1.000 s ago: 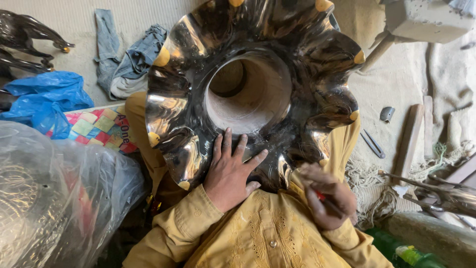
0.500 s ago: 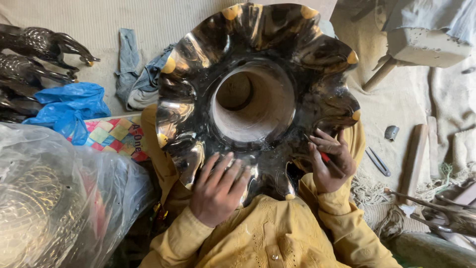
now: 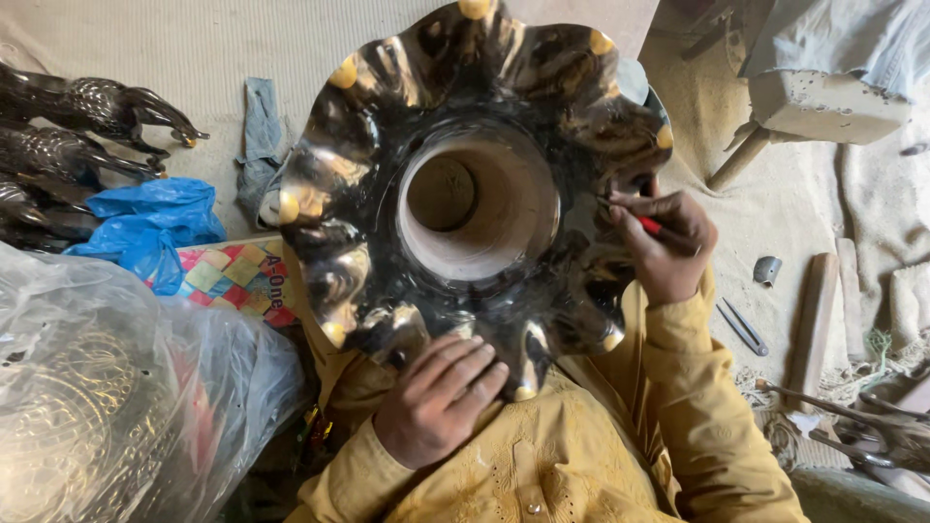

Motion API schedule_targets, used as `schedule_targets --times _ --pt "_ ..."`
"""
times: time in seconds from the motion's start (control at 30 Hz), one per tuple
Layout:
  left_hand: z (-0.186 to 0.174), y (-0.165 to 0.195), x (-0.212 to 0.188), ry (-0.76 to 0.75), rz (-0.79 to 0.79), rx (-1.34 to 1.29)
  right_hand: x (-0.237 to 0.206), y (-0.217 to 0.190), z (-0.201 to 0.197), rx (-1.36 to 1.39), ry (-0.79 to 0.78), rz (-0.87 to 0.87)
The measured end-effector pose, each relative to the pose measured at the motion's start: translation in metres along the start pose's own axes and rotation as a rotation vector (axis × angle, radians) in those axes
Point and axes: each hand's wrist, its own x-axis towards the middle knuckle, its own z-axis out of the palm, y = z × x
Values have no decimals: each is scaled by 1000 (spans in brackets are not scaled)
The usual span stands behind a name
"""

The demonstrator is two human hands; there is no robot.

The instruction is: The person sits on the floor with a large polished metal decorative piece on their lap and scrapes its scalloped edge with a small red-handled tool, steadying the piece with the other hand and rotating it to reach different sections.

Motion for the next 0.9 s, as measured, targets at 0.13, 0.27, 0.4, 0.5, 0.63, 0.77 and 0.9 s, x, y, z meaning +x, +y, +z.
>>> schedule_targets --times 0.13,0.27,0.4,0.5,0.63,0.77,0.9 --pt "-8 3 -1 -119 -53 -143 25 3 -3 44 -46 53" --pt "-5 -4 6 -154 -151 -228 32 5 -7 93 -84 147" --pt "0 -8 33 -68 -56 15 24 7 -9 62 -139 -17" --pt "-2 -22 59 -56 -160 246 17 7 -10 39 -154 -65" --pt "-15 -31 71 -227 -466 390 13 1 -10 -2 -135 -130" --pt "-14 -28 73 -487 -537 464 -21 -26 -9 -360 -24 -290" --pt "-14 -18 66 -467 -517 462 -91 -64 -8 12 -221 171"
